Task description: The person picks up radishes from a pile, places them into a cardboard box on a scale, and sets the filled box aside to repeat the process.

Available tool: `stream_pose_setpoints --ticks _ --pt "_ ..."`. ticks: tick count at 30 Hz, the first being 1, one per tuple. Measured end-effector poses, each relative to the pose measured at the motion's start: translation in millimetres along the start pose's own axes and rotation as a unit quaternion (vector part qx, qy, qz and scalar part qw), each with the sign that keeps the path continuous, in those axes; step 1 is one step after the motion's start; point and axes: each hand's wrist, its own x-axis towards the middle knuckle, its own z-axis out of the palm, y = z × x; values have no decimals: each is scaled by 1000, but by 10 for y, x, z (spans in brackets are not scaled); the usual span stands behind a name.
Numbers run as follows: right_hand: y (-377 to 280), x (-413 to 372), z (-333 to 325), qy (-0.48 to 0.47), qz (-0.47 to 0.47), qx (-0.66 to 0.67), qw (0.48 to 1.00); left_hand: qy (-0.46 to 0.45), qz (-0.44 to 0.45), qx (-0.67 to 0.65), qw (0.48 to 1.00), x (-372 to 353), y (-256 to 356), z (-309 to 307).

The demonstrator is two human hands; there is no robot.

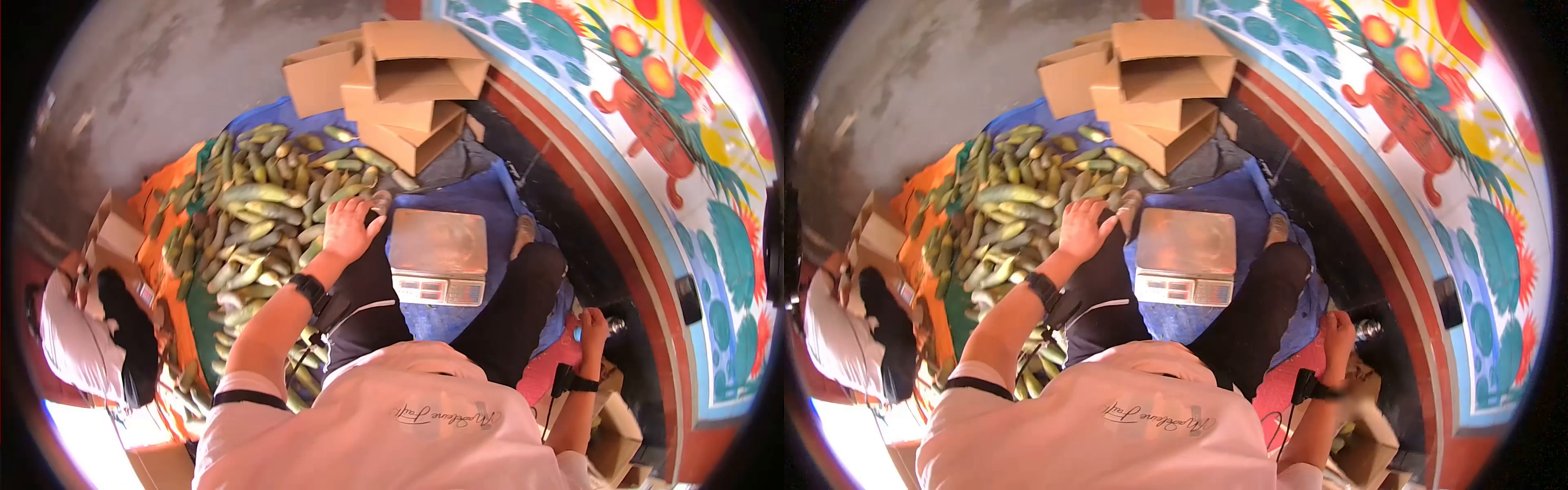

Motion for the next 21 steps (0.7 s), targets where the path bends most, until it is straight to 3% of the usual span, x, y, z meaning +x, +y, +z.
stream_pose_setpoints --ticks 3,5,6,9,12,21 --pt "-214 79 60 -9 -16 -7 1000 -2 -26 4 1000 -90 -56 -106" --pt "-59 124 127 -16 6 67 998 5 -27 9 1000 -143 -107 -140" --pt "-288 72 102 -32 59 117 991 10 -16 13 1000 -149 -105 -197" --pt "-130 87 196 -28 44 157 986 -2 -30 21 999 -148 -84 -363" --pt "-96 82 255 -33 2 131 991 8 -28 16 999 -192 -129 -406" --pt "-166 98 320 -4 -6 132 991 17 -32 17 999 -218 -127 -540"
